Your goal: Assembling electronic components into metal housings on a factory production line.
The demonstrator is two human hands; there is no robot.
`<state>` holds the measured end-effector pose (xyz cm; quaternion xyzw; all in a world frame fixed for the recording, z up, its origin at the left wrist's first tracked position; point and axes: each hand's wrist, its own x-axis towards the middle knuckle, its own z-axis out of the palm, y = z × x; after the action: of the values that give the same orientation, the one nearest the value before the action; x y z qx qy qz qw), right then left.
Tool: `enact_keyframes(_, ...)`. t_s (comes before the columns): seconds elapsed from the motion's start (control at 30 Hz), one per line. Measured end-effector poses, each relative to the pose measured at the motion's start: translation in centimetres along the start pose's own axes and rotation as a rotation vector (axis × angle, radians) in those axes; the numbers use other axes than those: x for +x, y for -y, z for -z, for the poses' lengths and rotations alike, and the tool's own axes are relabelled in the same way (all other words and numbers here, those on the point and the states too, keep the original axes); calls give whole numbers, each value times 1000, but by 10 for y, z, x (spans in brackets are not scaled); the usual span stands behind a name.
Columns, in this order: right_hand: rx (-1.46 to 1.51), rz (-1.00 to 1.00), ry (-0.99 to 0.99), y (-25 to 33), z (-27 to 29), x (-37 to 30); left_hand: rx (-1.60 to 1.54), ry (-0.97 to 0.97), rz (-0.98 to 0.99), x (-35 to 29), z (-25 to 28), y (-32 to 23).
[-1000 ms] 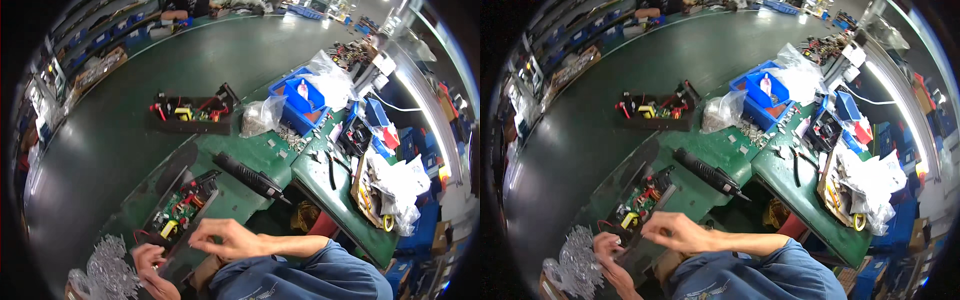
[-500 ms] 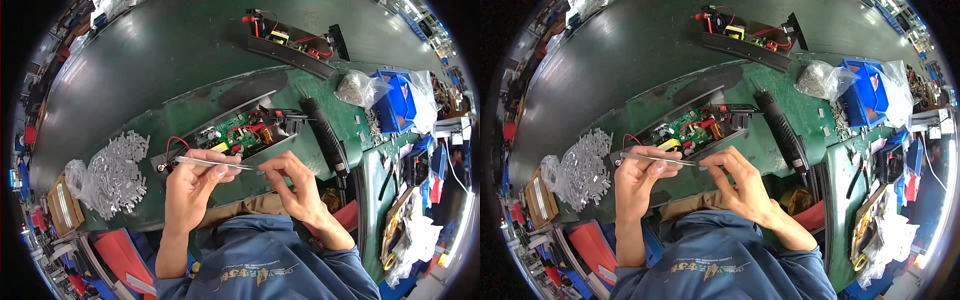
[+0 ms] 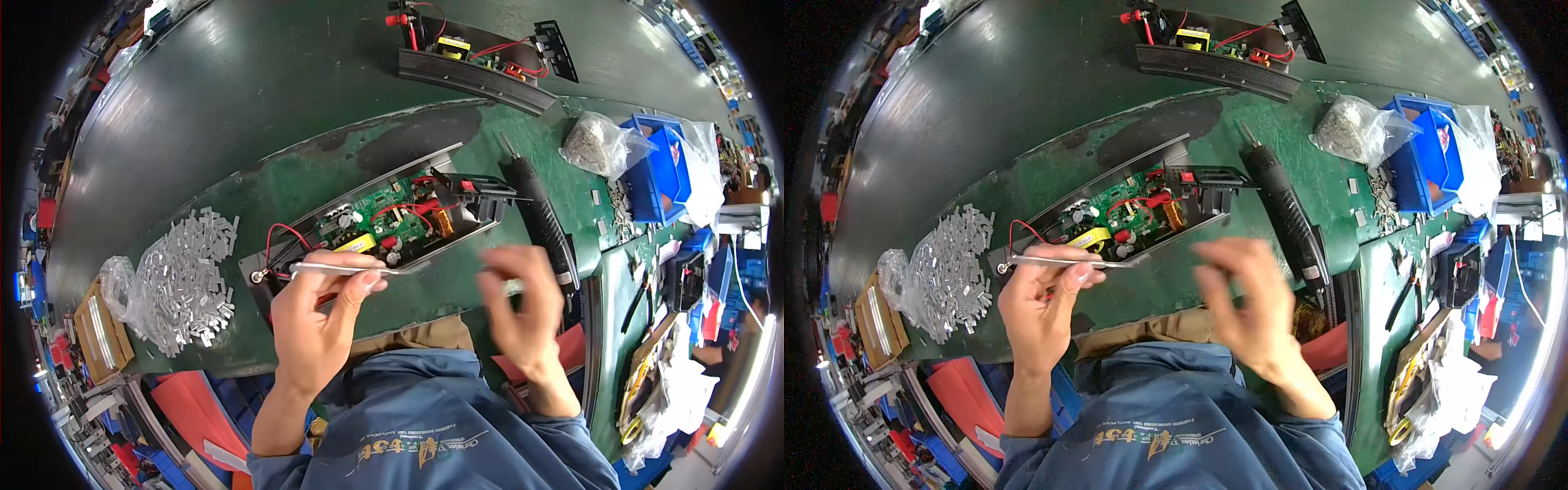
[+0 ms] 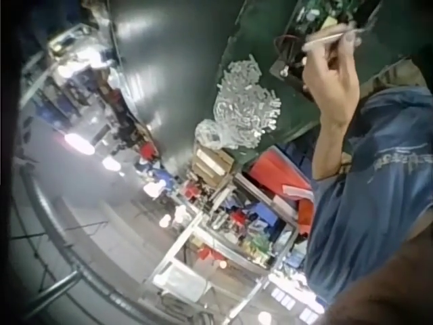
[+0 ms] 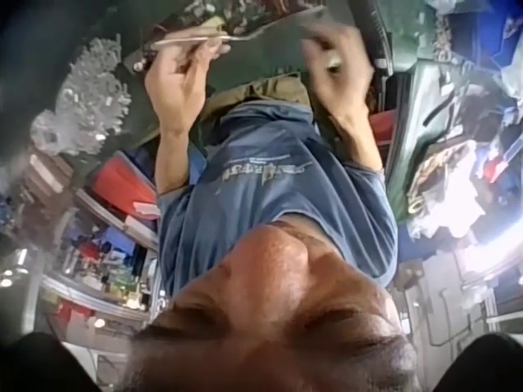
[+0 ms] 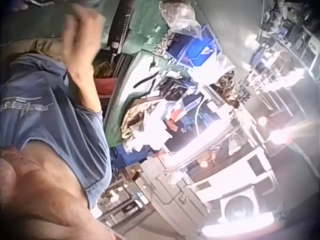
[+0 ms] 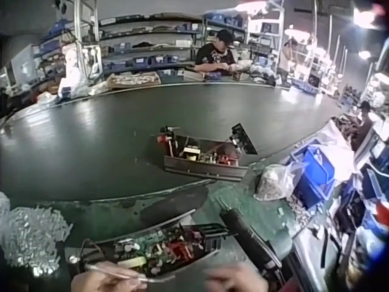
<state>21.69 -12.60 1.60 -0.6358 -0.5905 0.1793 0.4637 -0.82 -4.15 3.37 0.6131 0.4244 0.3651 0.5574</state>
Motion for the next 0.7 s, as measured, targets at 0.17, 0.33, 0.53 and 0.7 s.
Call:
enact_keyframes(0.17,-742,-160,-309,-43,52,-23,452,-9,-310,7,-3,9)
enact_keyframes(0.33,-633,-407,-144,-48,58,-38,550,-1,-404,16,-9,12)
enact_keyframes(0.53,-335,-619,-18,-36,47,-87,684,58,-437,26,-16,10)
enact_keyframes(0.7,458,-1074,54,-13,37,-135,725,97,-463,32,-19,15)
